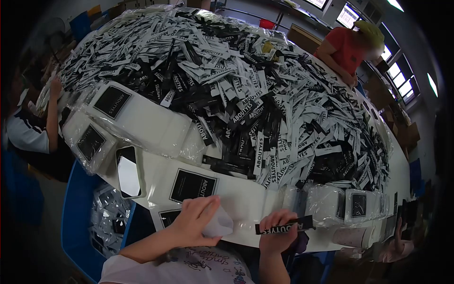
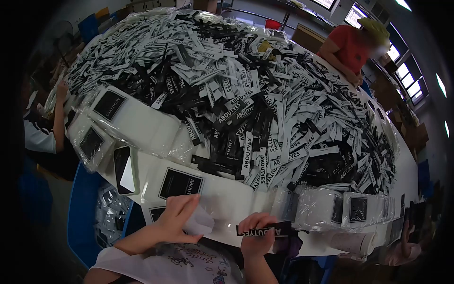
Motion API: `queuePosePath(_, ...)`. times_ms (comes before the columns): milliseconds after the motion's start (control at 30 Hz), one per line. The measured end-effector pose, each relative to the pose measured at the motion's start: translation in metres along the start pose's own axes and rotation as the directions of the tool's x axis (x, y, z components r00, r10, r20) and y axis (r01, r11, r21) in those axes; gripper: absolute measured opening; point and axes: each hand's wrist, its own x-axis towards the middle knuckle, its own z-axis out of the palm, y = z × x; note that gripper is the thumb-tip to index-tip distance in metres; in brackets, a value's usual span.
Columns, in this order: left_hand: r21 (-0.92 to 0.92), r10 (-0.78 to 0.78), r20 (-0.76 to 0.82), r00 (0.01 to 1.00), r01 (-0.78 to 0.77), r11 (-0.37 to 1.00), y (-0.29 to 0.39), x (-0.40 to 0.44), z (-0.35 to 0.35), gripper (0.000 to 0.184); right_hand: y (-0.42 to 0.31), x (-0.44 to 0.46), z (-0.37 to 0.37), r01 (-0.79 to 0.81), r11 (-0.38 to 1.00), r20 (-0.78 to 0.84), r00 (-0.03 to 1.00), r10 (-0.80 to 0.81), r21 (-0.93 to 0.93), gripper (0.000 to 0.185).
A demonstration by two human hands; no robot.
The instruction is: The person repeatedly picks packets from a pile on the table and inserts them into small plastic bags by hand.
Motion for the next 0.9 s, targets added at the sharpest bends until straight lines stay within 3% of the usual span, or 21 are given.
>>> queuePosePath(67, -0.022, 0.006, 0.027, 1.000, -0.005, 1.000, 0.002, -0.005, 0.014, 0.094, 0.005, 0.001, 0.041, 0.089, 0.982, -0.103, 0.989, -0.106, -0.165, 0.024)
queuePosePath(100, -0.042, 0.030, -0.048, 0.998, -0.032, 0.999, 0.005, -0.006, 0.020, 0.100, 0.007, -0.005, 0.051, -0.012, 0.959, 0.020, 1.000, 0.018, -0.284, 0.024)
queuePosePath(167, 0.007, 0.100, -0.105, 0.989, -0.100, 0.995, 0.002, -0.003, 0.021, 0.108, 0.009, -0.009, 0.053, -0.057, 0.633, 0.206, 0.920, 0.335, -0.772, 0.026)
queuePosePath(200, 0.008, 0.102, -0.106, 0.989, -0.102, 0.995, 0.000, -0.004, 0.020, 0.108, 0.005, -0.005, 0.047, -0.052, 0.681, 0.314, 0.860, 0.403, -0.731, 0.035)
queuePosePath(333, -0.118, 0.040, -0.067, 0.997, -0.048, 0.992, 0.001, -0.008, 0.019, 0.095, -0.002, -0.006, 0.051, -0.043, 0.561, 0.256, 0.858, 0.444, -0.827, 0.046)
queuePosePath(400, -0.181, 0.052, -0.102, 0.993, -0.070, 0.981, 0.001, -0.006, 0.016, 0.094, 0.003, -0.011, 0.042, 0.064, 0.579, 0.196, 0.966, 0.168, -0.813, 0.053)
queuePosePath(433, -0.187, 0.036, -0.079, 0.996, -0.051, 0.981, -0.001, -0.007, 0.014, 0.094, 0.007, -0.016, 0.041, 0.081, 0.668, 0.143, 0.989, 0.038, -0.740, 0.050)
queuePosePath(467, -0.194, 0.018, -0.054, 0.998, -0.028, 0.981, -0.002, -0.008, 0.013, 0.093, 0.002, -0.014, 0.039, 0.079, 0.667, 0.142, 0.989, 0.040, -0.741, 0.050)
queuePosePath(533, -0.181, 0.045, -0.032, 0.998, -0.050, 0.982, -0.001, -0.005, 0.011, 0.093, -0.010, -0.009, 0.034, 0.337, 0.296, 0.428, 0.840, 0.335, -0.894, 0.044)
queuePosePath(567, -0.166, 0.077, -0.010, 0.997, -0.077, 0.983, 0.000, -0.005, 0.011, 0.094, -0.006, -0.010, 0.036, 0.301, 0.237, 0.372, 0.852, 0.369, -0.924, 0.039)
queuePosePath(700, -0.140, 0.108, -0.019, 0.994, -0.110, 0.984, 0.005, -0.003, 0.010, 0.091, -0.006, -0.007, 0.034, 0.204, 0.318, 0.322, 0.866, 0.382, -0.926, 0.038)
queuePosePath(800, -0.133, 0.087, -0.050, 0.995, -0.093, 0.987, 0.004, -0.001, 0.002, 0.092, -0.007, -0.010, 0.040, 0.170, 0.387, 0.283, 0.924, 0.257, -0.906, 0.035)
queuePosePath(867, -0.092, 0.113, 0.018, 0.993, -0.111, 0.990, 0.003, -0.001, 0.000, 0.091, 0.001, -0.015, 0.031, 0.408, 0.280, 0.486, 0.811, 0.326, -0.869, 0.027)
queuePosePath(900, -0.092, 0.114, 0.024, 0.993, -0.112, 0.989, 0.004, -0.001, 0.003, 0.091, 0.002, -0.016, 0.024, 0.404, 0.281, 0.482, 0.814, 0.324, -0.871, 0.027)
